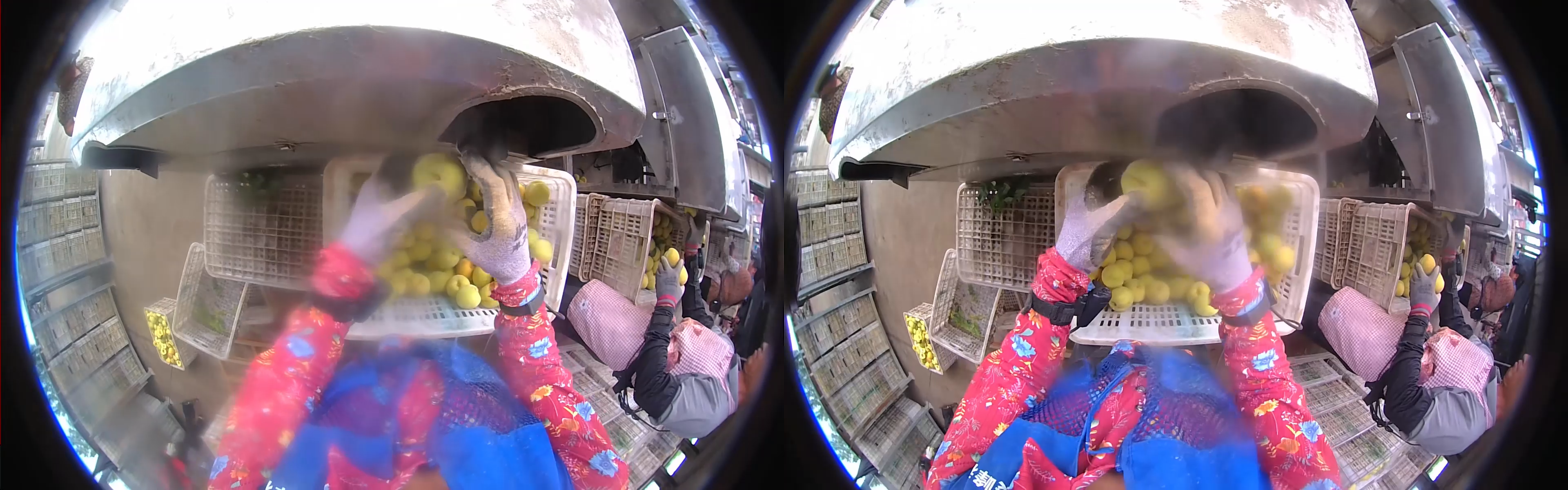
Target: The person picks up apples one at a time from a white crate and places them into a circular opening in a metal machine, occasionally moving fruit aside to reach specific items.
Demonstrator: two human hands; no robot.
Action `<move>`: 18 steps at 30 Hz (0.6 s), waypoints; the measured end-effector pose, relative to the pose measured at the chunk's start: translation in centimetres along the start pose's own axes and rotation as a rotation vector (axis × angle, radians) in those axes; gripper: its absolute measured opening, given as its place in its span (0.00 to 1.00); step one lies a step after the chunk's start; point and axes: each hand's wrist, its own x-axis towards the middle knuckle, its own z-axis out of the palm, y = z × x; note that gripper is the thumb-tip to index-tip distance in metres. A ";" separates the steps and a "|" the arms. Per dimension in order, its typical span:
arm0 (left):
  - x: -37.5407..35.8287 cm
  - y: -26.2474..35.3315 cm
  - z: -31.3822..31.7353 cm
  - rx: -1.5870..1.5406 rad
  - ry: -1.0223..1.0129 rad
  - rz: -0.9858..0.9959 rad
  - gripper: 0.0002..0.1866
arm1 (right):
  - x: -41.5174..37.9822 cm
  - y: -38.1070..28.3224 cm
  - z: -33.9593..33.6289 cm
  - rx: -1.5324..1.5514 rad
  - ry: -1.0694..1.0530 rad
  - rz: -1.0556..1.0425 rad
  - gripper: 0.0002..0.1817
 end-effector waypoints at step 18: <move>3.4 -17.9 -4.5 1.332 -0.389 -0.275 0.23 | 5.6 4.8 2.8 -0.153 0.287 0.210 0.21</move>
